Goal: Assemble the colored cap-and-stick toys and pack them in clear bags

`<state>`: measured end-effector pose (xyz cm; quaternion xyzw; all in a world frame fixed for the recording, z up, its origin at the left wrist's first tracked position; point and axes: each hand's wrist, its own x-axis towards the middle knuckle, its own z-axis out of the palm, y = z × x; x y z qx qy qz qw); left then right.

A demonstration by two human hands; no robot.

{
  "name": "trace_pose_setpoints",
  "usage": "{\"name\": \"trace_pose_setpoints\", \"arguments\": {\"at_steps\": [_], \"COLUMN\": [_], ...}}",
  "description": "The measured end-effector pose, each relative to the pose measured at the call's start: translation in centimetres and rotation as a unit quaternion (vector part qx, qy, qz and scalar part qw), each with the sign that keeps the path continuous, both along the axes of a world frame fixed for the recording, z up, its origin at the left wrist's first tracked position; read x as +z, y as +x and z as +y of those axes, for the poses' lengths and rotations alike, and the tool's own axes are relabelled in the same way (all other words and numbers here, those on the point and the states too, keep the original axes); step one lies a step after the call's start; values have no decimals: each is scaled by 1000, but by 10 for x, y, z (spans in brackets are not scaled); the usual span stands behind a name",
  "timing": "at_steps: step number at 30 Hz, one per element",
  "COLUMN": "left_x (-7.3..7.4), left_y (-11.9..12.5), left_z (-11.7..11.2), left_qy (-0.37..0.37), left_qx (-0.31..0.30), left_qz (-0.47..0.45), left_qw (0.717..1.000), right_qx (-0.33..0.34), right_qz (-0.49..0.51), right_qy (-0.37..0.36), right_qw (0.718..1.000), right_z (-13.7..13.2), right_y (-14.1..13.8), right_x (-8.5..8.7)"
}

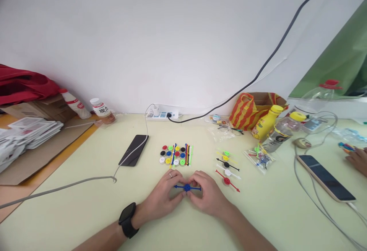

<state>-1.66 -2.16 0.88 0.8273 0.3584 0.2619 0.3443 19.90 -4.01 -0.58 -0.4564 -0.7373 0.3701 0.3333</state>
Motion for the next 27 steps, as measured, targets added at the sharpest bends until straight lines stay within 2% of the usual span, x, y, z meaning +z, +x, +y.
{"name": "trace_pose_setpoints", "arguments": {"at_steps": [8,13,16,19,23,27], "left_x": [1,-1,-2,-2,-2,-1], "left_y": [1,0,0,-1,-2,-3], "left_z": [1,0,0,0,0,0], "left_qy": [4,-1,-10,-12,-16,-19], "left_qx": [-4,0,7,7,9,11], "left_qz": [-13,-6,-7,-5,-14,-27], "left_qw": [1000,1000,1000,1000,1000,999], "right_qx": [-11,-58,-100,-154,-229,-269], "right_qz": [17,-17,-85,-160,-207,-194], "right_qy": [36,132,171,172,61,31], "right_qw": [999,989,976,960,949,943], "right_z": [-1,19,54,105,172,214], "right_y": [2,16,38,64,86,91], "right_x": [6,20,29,30,22,14]}}
